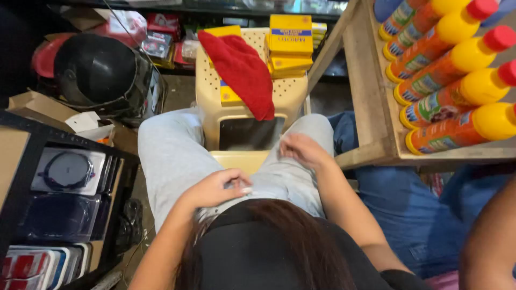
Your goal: Wiping dust off motorcycle brake shoe boxes with a cloth and organizing them.
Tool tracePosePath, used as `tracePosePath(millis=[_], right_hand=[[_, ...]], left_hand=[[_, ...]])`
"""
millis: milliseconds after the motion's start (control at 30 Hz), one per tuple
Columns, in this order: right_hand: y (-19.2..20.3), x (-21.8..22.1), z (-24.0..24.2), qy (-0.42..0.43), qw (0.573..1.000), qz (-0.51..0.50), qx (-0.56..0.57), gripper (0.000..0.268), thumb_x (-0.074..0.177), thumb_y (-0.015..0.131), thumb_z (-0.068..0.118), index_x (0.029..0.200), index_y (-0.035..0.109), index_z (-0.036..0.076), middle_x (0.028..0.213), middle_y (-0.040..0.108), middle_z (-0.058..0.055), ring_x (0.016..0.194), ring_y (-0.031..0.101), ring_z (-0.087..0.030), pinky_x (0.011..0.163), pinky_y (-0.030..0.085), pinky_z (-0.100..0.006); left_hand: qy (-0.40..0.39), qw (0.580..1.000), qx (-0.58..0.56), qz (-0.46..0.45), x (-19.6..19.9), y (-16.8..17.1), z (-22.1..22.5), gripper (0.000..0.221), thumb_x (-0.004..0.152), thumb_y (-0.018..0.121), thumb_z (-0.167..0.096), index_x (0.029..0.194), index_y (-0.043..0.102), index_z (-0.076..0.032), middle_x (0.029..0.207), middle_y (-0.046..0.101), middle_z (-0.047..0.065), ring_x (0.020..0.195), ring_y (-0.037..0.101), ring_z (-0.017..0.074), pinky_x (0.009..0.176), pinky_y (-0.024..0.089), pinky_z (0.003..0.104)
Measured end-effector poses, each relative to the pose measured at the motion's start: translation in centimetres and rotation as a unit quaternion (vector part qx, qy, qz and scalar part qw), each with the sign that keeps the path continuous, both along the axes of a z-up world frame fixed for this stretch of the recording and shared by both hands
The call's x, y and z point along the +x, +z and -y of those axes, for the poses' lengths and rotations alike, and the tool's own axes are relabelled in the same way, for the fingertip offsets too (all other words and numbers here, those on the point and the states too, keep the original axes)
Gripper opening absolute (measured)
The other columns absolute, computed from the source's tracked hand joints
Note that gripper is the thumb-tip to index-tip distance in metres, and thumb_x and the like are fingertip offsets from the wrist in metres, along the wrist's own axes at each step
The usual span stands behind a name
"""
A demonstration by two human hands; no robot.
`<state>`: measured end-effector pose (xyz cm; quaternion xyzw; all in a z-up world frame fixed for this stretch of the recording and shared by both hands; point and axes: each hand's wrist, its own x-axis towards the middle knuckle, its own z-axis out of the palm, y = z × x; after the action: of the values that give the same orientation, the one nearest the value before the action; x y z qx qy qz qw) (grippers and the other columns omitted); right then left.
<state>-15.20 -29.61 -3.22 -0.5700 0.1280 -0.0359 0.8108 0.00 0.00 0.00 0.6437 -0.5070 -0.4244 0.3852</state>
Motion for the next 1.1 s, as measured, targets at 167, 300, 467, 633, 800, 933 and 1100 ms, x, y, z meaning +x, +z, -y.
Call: tracePosePath(millis=[167, 300, 467, 633, 800, 933, 1100], right_hand=[[-2.6, 6.1, 4.3, -0.194, 0.939, -0.11, -0.263, 0.027, 0.101, 0.064, 0.04, 0.089, 0.074, 0.018, 0.071, 0.067, -0.003, 0.072, 0.063, -0.015, 0.066, 0.045, -0.027], [-0.2, 10.8, 3.4, -0.28, 0.832, 0.102, -0.467, 0.018, 0.1, 0.074, 0.025, 0.111, 0.074, 0.01, 0.103, 0.07, -0.012, 0.101, 0.073, -0.028, 0.085, 0.062, -0.034], [4.5, 15.6, 0.7, -0.235, 0.645, 0.243, -0.686, 0.031, 0.097, 0.072, 0.031, 0.126, 0.068, 0.021, 0.128, 0.062, -0.004, 0.123, 0.059, -0.026, 0.106, 0.045, -0.042], [0.5, 17.9, 0.5, -0.135, 0.631, 0.082, -0.76, 0.044, 0.102, 0.056, 0.051, 0.139, 0.063, 0.028, 0.146, 0.057, -0.004, 0.142, 0.044, -0.028, 0.116, 0.029, -0.059], [-1.3, 17.3, 3.8, -0.186, 0.624, 0.258, -0.713, 0.053, 0.085, 0.08, 0.048, 0.13, 0.07, 0.022, 0.141, 0.063, -0.008, 0.137, 0.054, -0.034, 0.111, 0.046, -0.045], [-1.6, 16.9, 4.1, -0.202, 0.592, 0.286, -0.726, 0.052, 0.087, 0.078, 0.052, 0.131, 0.07, 0.024, 0.145, 0.061, -0.007, 0.138, 0.054, -0.031, 0.109, 0.048, -0.04], [-2.0, 17.0, 4.4, -0.208, 0.613, 0.313, -0.695, 0.053, 0.086, 0.078, 0.052, 0.129, 0.071, 0.022, 0.143, 0.064, -0.007, 0.135, 0.057, -0.033, 0.11, 0.048, -0.042]], left_hand=[[-0.01, 1.0, -0.008, 0.003, 0.0, -1.8, 0.7, 0.037, 0.095, 0.069, -0.031, 0.128, 0.072, -0.015, 0.126, 0.072, 0.011, 0.108, 0.065, 0.0266, 0.1, 0.05, 0.041], [0.016, 0.983, 0.181, -0.001, 0.7, -5.2, 1.0, 0.059, 0.105, 0.045, -0.055, 0.146, 0.059, -0.015, 0.146, 0.06, 0.018, 0.14, 0.051, 0.0354, 0.121, 0.035, 0.047], [0.025, 0.961, 0.263, 0.078, 1.0, -4.2, 2.0, 0.071, 0.098, 0.039, -0.071, 0.143, 0.061, -0.02, 0.141, 0.063, 0.017, 0.137, 0.054, 0.0346, 0.119, 0.039, 0.046], [0.026, 0.921, 0.334, 0.201, 2.0, -5.9, 2.7, 0.084, 0.09, 0.033, -0.087, 0.133, 0.067, -0.023, 0.129, 0.07, 0.016, 0.13, 0.061, 0.0337, 0.109, 0.047, 0.044], [0.012, 0.919, 0.35, 0.182, 2.0, -4.7, 3.2, 0.095, 0.092, 0.025, -0.087, 0.129, 0.067, -0.011, 0.131, 0.068, 0.022, 0.131, 0.059, 0.0393, 0.111, 0.045, 0.049], [-0.005, 0.913, 0.366, 0.18, 2.6, -2.3, 5.0, 0.091, 0.094, 0.027, -0.081, 0.133, 0.066, -0.009, 0.135, 0.065, 0.024, 0.134, 0.056, 0.0388, 0.114, 0.043, 0.049], [0.363, 0.908, 0.144, 0.149, 10.0, -4.9, 9.6, 0.108, 0.079, 0.08, -0.063, 0.154, 0.034, -0.001, 0.15, 0.044, 0.034, 0.143, 0.042, 0.0466, 0.118, 0.038, 0.054]])
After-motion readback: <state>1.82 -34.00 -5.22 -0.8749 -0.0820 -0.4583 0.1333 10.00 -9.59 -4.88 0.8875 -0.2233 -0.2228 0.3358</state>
